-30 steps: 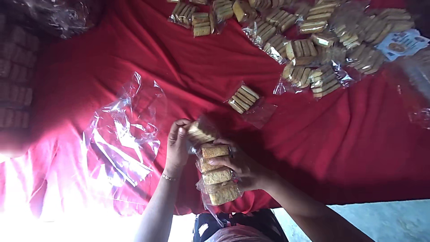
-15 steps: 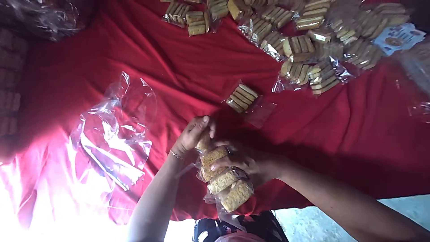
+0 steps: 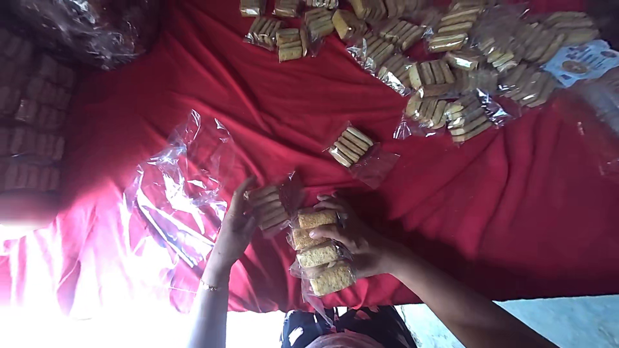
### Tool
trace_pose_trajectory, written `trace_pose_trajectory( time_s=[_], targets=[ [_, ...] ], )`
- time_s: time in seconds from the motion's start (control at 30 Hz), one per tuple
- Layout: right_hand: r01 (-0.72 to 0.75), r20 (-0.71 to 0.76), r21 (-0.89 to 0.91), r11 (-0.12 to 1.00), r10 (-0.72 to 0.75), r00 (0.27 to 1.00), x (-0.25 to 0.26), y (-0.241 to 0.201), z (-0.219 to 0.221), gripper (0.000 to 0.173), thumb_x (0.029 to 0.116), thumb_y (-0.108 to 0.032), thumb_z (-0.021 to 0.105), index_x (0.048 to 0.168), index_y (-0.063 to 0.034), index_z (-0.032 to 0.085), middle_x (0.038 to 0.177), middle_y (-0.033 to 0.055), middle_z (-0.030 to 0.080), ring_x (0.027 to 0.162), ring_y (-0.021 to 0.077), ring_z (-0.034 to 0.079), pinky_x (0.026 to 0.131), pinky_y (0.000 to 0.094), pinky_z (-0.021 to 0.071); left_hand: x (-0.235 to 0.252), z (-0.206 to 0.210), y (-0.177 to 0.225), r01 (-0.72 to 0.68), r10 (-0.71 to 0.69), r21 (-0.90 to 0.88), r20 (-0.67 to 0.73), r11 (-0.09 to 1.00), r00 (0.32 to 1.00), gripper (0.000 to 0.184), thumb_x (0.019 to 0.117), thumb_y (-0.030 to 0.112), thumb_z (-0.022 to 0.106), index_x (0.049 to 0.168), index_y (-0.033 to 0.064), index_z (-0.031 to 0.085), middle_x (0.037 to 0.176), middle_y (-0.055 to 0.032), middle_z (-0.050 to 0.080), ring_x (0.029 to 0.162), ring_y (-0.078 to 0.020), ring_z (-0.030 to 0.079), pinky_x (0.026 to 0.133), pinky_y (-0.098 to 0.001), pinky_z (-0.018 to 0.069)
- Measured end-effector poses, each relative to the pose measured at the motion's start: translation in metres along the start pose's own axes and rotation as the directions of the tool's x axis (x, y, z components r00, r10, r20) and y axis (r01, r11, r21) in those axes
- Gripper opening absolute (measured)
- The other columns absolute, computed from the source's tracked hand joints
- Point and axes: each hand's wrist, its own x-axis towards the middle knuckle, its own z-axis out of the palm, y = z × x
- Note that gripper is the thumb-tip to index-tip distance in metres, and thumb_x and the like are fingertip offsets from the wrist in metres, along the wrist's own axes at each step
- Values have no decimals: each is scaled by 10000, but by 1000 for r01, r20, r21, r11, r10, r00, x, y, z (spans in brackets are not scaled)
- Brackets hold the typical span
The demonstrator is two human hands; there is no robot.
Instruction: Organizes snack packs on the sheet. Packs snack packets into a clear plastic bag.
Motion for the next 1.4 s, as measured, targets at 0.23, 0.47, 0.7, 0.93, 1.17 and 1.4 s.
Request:
trace_pose_trajectory(
  time_s=[0.23, 0.47, 0.7, 0.93, 1.17, 1.4],
  targets=[
    [60, 37, -19, 998, -59, 998, 1, 4, -5, 653, 813, -632, 715, 1329, -253, 591, 1453, 258, 462, 1407, 352, 403, 1170, 485, 309, 0, -17, 15, -121, 17, 528, 198, 841, 980, 454, 958, -51, 439, 1333, 81, 659, 1604, -195, 362, 1361, -255, 536, 1073, -382, 485],
    [103, 68, -14, 995, -102, 992, 3, 6, -10, 643, 827, -624, 700, 1335, -246, 588, 1451, 256, 464, 1407, 363, 403, 1179, 499, 301, 29, -7, 0, -470, 361, 803, 343, 366, 867, 285, 966, 221, 609, 1214, 173, 741, 1301, -127, 673, 1095, -401, 643, 887, -623, 462],
    [105, 53, -3, 994, -105, 993, 4, 4, -10, 652, 805, -561, 763, 1335, -218, 602, 1429, 279, 473, 1378, 374, 429, 1161, 476, 341, 66, 35, 19, -535, 224, 762, 487, 365, 845, 442, 859, 95, 742, 1299, 100, 690, 1228, -186, 693, 1242, -427, 606, 1086, -748, 311],
    [77, 83, 49, 996, -81, 993, -5, 4, -13, 629, 843, -577, 726, 1373, -271, 582, 1485, 286, 444, 1452, 414, 351, 1197, 562, 268, 51, -53, -17, 83, 265, -414, 711, 907, 652, 380, 916, 420, 717, 1273, 310, 651, 1231, 118, 679, 1153, -49, 621, 991, -301, 520],
    [85, 180, 80, 993, -98, 979, 6, 9, -26, 664, 812, -479, 784, 1396, -239, 578, 1478, 263, 451, 1422, 383, 385, 1182, 517, 316, 98, -24, 18, -248, 129, 37, 776, 968, 618, 271, 918, 395, 660, 1013, 149, 724, 1097, 58, 690, 1109, -53, 614, 977, -281, 516],
    [-27, 105, 104, 994, 16, 994, 4, 4, -20, 708, 758, -469, 838, 1377, -241, 582, 1487, 274, 415, 1418, 333, 395, 1174, 440, 351, 55, 29, 5, -75, 87, -49, 348, 996, 933, 234, 852, 83, 618, 1083, 88, 655, 1014, 58, 688, 950, -21, 656, 859, -240, 569]
  ],
)
